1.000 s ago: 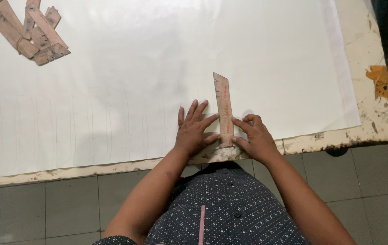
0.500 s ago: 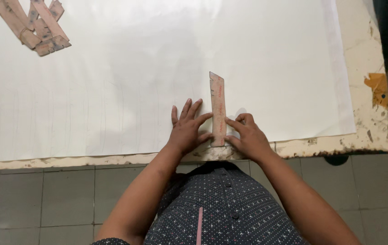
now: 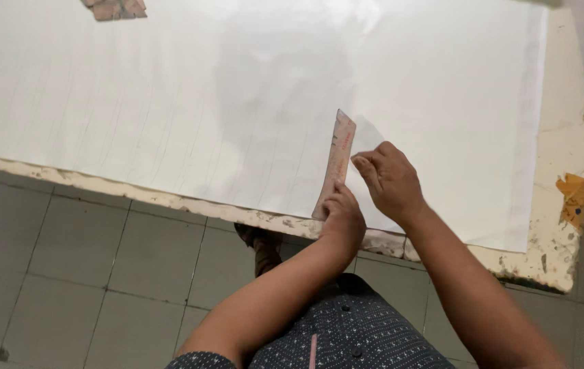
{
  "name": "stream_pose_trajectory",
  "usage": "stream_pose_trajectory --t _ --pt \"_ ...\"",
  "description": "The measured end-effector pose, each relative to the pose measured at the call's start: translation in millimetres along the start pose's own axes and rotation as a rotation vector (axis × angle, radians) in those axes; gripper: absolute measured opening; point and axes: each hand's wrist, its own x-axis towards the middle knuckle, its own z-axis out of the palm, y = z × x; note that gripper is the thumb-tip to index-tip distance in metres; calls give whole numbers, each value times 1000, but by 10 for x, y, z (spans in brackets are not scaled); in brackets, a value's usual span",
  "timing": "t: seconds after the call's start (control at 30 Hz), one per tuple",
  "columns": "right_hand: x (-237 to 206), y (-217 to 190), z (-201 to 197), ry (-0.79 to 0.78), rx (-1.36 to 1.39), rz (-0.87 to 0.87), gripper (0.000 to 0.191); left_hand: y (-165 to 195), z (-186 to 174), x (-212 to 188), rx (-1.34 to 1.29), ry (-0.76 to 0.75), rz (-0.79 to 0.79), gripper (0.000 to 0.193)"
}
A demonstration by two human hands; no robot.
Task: The person uses a curved wooden template and a pencil to trace repeated curved lines on a large white sheet laid on a table. They reposition the template multiple times to create a series of parallel curves across the sheet.
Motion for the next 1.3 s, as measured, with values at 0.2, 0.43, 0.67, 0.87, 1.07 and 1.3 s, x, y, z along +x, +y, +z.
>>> stream_pose_trajectory --t 0.2,0.43,0.67,0.87,1.07,1.3 --pt "196 -465 50 -524 97 127 29 123 70 6 50 -17 -2 47" --pt "273 -45 262 -44 282 -20 25 -41 78 -94 25 232 -128 45" --pt "313 288 406 -145 -3 153 57 -677 281 -341 -795 444 -179 34" --pt "283 303 426 -164 -53 167 60 -771 347 -379 -876 425 -142 57" --pt "299 292 428 -215 -91 216 61 -753 407 -360 -849 355 -143 63" --pt "314 357 462 -233 -91 225 62 -802 335 -375 -834 335 -122 65"
